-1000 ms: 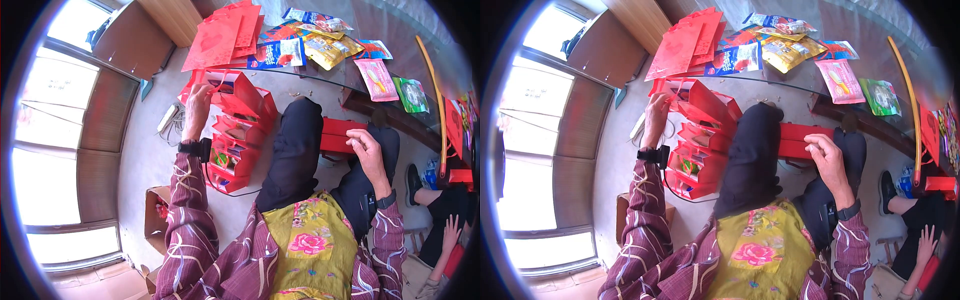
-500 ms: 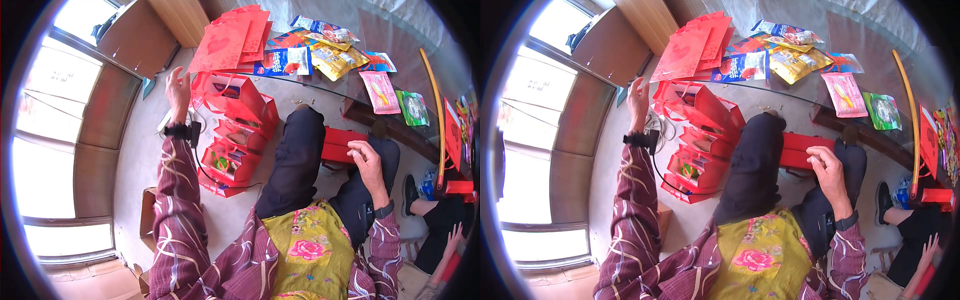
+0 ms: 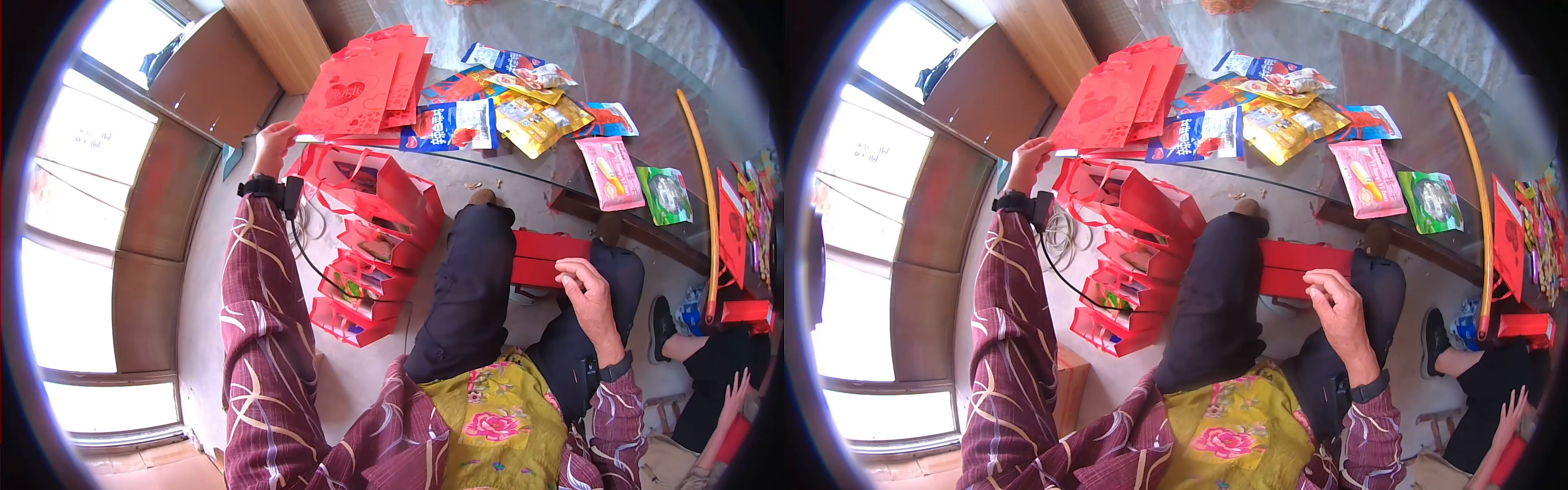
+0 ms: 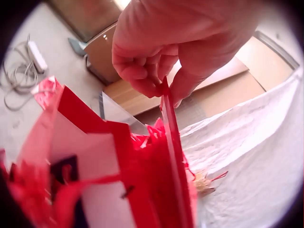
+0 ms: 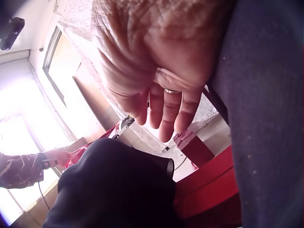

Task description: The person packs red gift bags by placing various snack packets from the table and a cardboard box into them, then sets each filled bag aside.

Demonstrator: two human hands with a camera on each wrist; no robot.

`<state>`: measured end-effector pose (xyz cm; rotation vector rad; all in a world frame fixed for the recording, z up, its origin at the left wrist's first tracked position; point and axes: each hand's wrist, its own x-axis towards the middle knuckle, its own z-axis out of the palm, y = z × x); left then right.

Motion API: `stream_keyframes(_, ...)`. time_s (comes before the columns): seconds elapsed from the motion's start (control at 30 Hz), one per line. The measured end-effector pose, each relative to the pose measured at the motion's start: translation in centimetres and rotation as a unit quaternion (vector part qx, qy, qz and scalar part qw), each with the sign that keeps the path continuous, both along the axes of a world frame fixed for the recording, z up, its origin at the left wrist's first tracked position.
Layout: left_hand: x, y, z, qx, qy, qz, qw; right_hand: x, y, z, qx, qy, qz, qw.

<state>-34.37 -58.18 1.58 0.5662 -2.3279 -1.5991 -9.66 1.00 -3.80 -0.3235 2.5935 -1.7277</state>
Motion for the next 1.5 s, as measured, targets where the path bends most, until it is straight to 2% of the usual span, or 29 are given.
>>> stream_keyframes(0.03,-0.2,-0.4,0.6,0.105,0.0,-0.037,0.994,0.0,0.0,-0.1,-0.004,0.0,-0.001,1.0)
stream_keyframes(0.1,-0.5,0.1,1.8,0.292,-0.003,-0.104,0.951,0.1,0.0,-0.1,-0.01,0.0,0.0,1.0)
stream_keyframes(0.2,-0.3,2.5,3.1,0.352,0.045,-0.091,0.931,0.2,0.2,0.0,-0.01,0.011,0.0,1.0)
stream_keyframes(0.4,5.7,10.9,6.0,0.287,0.202,-0.149,0.924,0.5,1.0,-0.7,-0.017,0.011,-0.012,1.0)
stream_keyframes(0.43,7.1,11.9,6.2,0.277,0.211,-0.199,0.916,0.5,1.1,-1.0,-0.041,-0.002,-0.013,0.999)
stream_keyframes(0.47,8.1,13.0,6.2,0.292,0.21,-0.221,0.906,0.4,1.4,-1.1,-0.064,-0.012,-0.014,0.998)
stream_keyframes(0.5,9.4,15.1,6.5,0.294,0.205,-0.228,0.905,0.2,2.3,-1.1,-0.109,-0.092,0.009,0.99)
stream_keyframes(0.6,12.0,19.6,5.0,0.344,0.201,-0.277,0.874,-0.6,2.8,1.4,-0.255,-0.075,-0.005,0.964)
stream_keyframes(0.7,14.3,24.6,3.5,0.359,0.175,-0.319,0.86,-1.0,3.2,4.9,-0.322,-0.001,-0.006,0.947)
stream_keyframes(0.8,15.0,28.8,1.2,0.361,0.139,-0.36,0.849,-0.8,4.0,5.8,-0.357,0.06,0.001,0.932)
stream_keyframes(0.87,15.4,30.4,-0.8,0.378,0.105,-0.381,0.837,0.4,3.6,5.8,-0.354,0.078,-0.046,0.931)
stream_keyframes(0.9,15.6,31.4,-1.3,0.364,0.099,-0.392,0.839,0.7,3.8,4.9,-0.329,0.084,-0.072,0.938)
stream_keyframes(1.0,15.8,33.3,-2.4,0.232,0.069,-0.383,0.891,2.5,4.1,4.5,-0.277,0.073,-0.134,0.949)
stream_keyframes(1.03,15.2,33.6,-3.4,0.147,0.089,-0.385,0.907,2.9,4.3,4.3,-0.258,0.073,-0.149,0.952)
stream_keyframes(1.07,15.1,33.6,-3.9,-0.019,0.141,-0.371,0.917,3.4,4.2,4.1,-0.241,0.07,-0.164,0.954)
stream_keyframes(1.13,16.5,35.8,-1.9,-0.154,0.26,-0.337,0.891,4.0,3.6,4.6,-0.178,0.142,-0.185,0.956)
stream_keyframes(1.17,16.8,36.0,-1.7,-0.191,0.283,-0.331,0.88,4.2,3.4,4.8,-0.147,0.173,-0.19,0.955)
stream_keyframes(1.2,17.5,36.7,-1.0,-0.151,0.27,-0.339,0.889,4.6,3.3,4.8,-0.115,0.154,-0.191,0.963)
stream_keyframes(1.27,18.1,37.2,-0.5,-0.16,0.296,-0.352,0.874,5.3,3.0,4.9,-0.079,0.112,-0.179,0.974)
stream_keyframes(1.47,19.2,39.6,1.3,-0.18,0.373,-0.349,0.841,5.4,0.5,2.1,-0.016,0.215,-0.141,0.966)
stream_keyframes(1.5,19.2,39.8,1.2,-0.187,0.37,-0.352,0.839,5.4,0.1,1.6,-0.018,0.203,-0.129,0.97)
